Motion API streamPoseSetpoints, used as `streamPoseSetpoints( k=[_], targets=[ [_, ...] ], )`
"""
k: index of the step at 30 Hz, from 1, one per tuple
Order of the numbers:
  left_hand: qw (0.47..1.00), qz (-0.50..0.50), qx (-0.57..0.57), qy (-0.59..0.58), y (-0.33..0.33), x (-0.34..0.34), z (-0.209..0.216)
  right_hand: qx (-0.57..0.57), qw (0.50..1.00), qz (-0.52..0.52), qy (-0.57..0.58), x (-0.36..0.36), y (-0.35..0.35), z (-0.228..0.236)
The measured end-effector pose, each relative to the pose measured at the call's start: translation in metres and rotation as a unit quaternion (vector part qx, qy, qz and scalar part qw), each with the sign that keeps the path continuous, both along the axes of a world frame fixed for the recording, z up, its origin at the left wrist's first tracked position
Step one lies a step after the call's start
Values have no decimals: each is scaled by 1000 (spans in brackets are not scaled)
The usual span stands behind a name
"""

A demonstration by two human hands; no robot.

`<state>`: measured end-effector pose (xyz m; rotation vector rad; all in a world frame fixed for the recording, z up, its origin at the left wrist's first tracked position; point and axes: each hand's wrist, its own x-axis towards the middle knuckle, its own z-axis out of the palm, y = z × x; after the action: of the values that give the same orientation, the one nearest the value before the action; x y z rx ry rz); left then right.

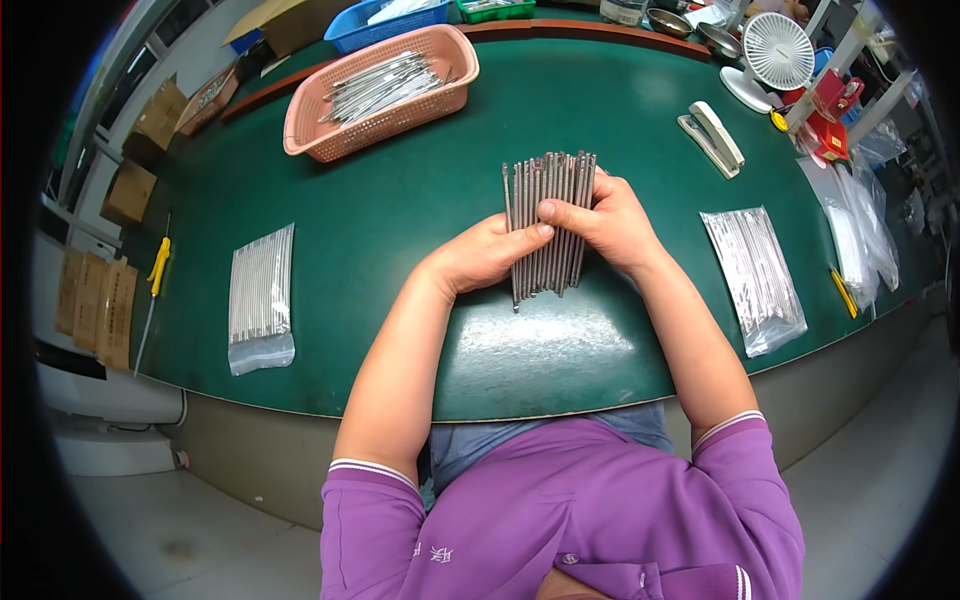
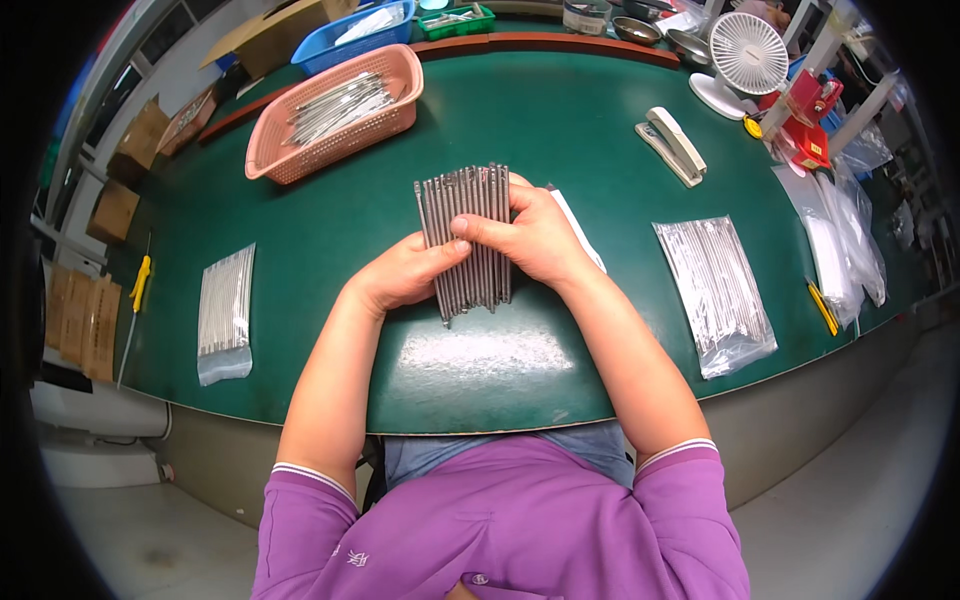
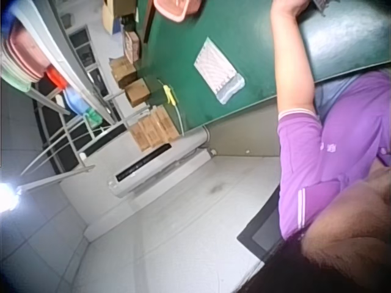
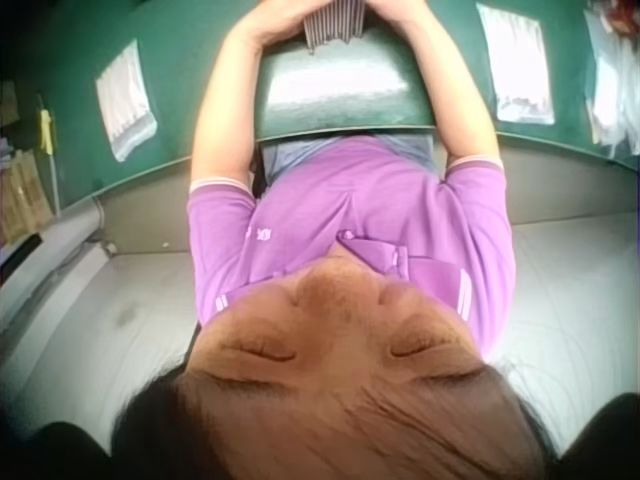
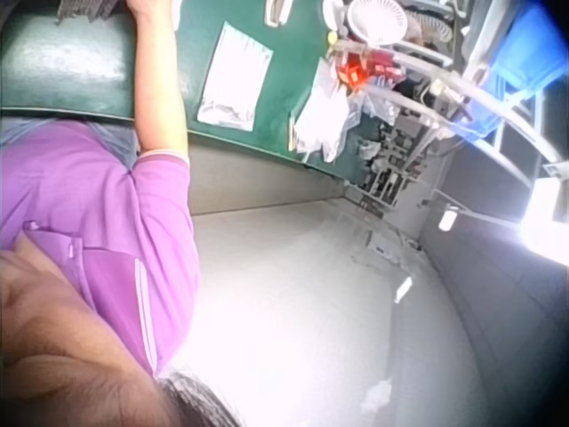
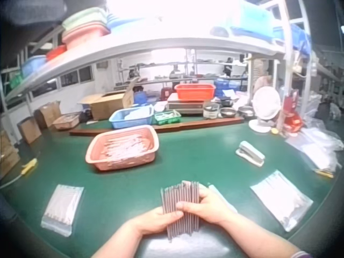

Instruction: The person arranges a bundle of metal rods on a green workbench, places them into a clear plastic bag, and seals the bag using a stapler. The person repeats this process for a second bundle of rods.

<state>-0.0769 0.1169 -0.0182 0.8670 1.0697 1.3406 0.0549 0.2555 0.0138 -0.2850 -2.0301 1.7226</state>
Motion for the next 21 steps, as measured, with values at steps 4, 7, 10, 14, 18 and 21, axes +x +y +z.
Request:
streamPoseSetpoints(
  k=[4, 7, 10, 14, 18, 21],
  targets=[
    [999, -16, -8, -37, 0, -2, -4, -47, 998, 9, -34, 1, 0, 0],
    [999, -14, -8, -51, 1, 0, -2, -78, 996, 7, -43, 1, 0, -2],
    [997, -17, -16, -74, 1, 3, 3, -115, 992, 8, -52, 1, 1, -2],
    [996, -29, -30, -84, 3, 2, 2, -144, 987, 15, -65, 3, 1, 4],
    [996, -21, -30, -87, 3, 3, 2, -142, 987, 12, -77, 4, -1, 7],
    [996, -22, -39, -82, 1, 3, 6, -144, 986, 15, -85, 4, 1, 5]
  ],
)
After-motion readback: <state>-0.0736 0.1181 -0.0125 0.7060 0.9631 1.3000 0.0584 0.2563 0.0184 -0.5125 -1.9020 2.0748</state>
